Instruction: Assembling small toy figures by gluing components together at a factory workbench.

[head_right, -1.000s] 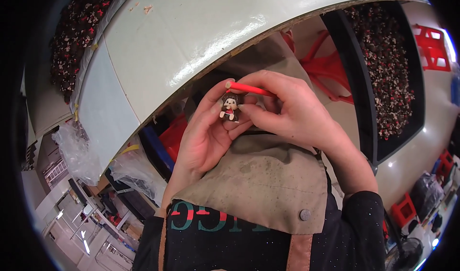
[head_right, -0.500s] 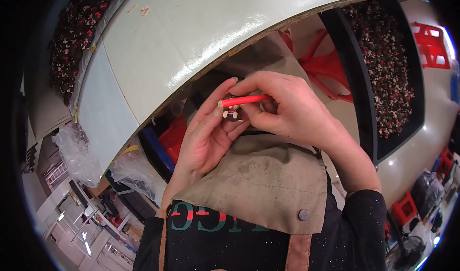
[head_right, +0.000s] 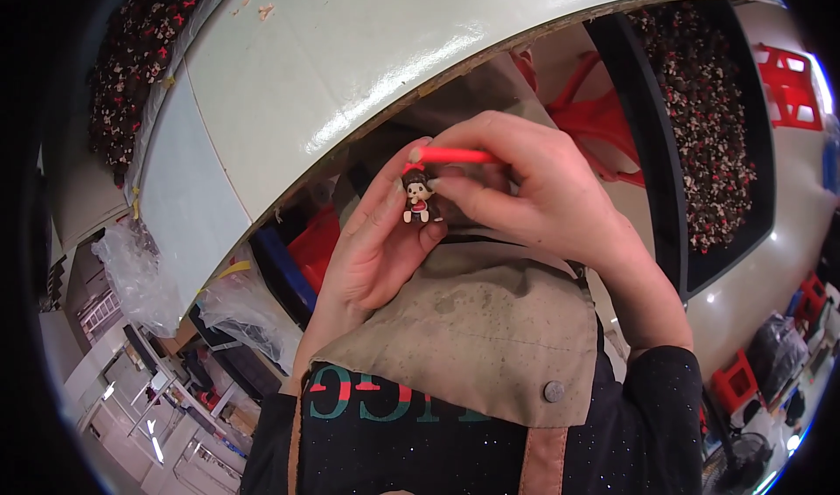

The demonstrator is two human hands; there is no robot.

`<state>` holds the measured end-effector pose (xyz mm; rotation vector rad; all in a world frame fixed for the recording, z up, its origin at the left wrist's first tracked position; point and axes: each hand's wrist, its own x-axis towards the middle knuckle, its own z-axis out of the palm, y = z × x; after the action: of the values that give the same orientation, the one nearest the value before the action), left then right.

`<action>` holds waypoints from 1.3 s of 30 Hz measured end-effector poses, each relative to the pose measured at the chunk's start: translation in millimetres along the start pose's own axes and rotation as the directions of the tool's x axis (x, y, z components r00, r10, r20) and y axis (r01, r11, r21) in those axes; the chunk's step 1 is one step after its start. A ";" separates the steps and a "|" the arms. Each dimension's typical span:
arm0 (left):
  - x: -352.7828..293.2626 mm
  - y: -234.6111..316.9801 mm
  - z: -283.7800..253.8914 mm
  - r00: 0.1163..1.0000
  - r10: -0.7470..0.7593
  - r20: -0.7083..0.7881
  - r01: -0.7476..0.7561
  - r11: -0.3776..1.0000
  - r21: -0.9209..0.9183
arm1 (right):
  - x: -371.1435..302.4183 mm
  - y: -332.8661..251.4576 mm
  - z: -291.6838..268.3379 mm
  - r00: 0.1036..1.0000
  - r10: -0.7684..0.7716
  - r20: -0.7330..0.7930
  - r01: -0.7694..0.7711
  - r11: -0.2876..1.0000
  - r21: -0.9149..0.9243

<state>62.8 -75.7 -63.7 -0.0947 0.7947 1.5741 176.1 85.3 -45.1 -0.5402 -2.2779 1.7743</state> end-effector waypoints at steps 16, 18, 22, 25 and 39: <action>1.8 0.6 -2.9 0.999 0.008 0.053 -0.008 1.000 0.003 | -26.8 25.4 12.7 0.998 0.055 -0.010 -0.053 0.982 0.180; 2.6 0.0 -3.6 0.998 0.006 0.059 -0.007 1.000 0.003 | -25.8 27.1 14.1 0.999 0.039 -0.025 -0.034 0.985 0.170; 1.7 -1.8 -0.3 0.994 0.017 0.104 -0.017 1.000 -0.001 | -24.0 28.5 13.8 0.995 -0.081 -0.063 0.089 0.986 0.138; 2.2 -3.2 0.1 0.994 0.024 0.103 -0.025 1.000 0.003 | -22.4 26.1 13.8 0.993 -0.095 -0.076 0.104 0.986 0.130; -0.2 -4.8 7.7 0.987 0.144 0.069 -0.157 0.955 0.252 | -19.4 22.7 18.3 0.989 -0.003 -0.150 0.034 0.977 0.210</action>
<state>70.1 -72.0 -59.9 0.1980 0.9780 1.5951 190.6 65.9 -70.5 -0.5871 -1.9598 1.8706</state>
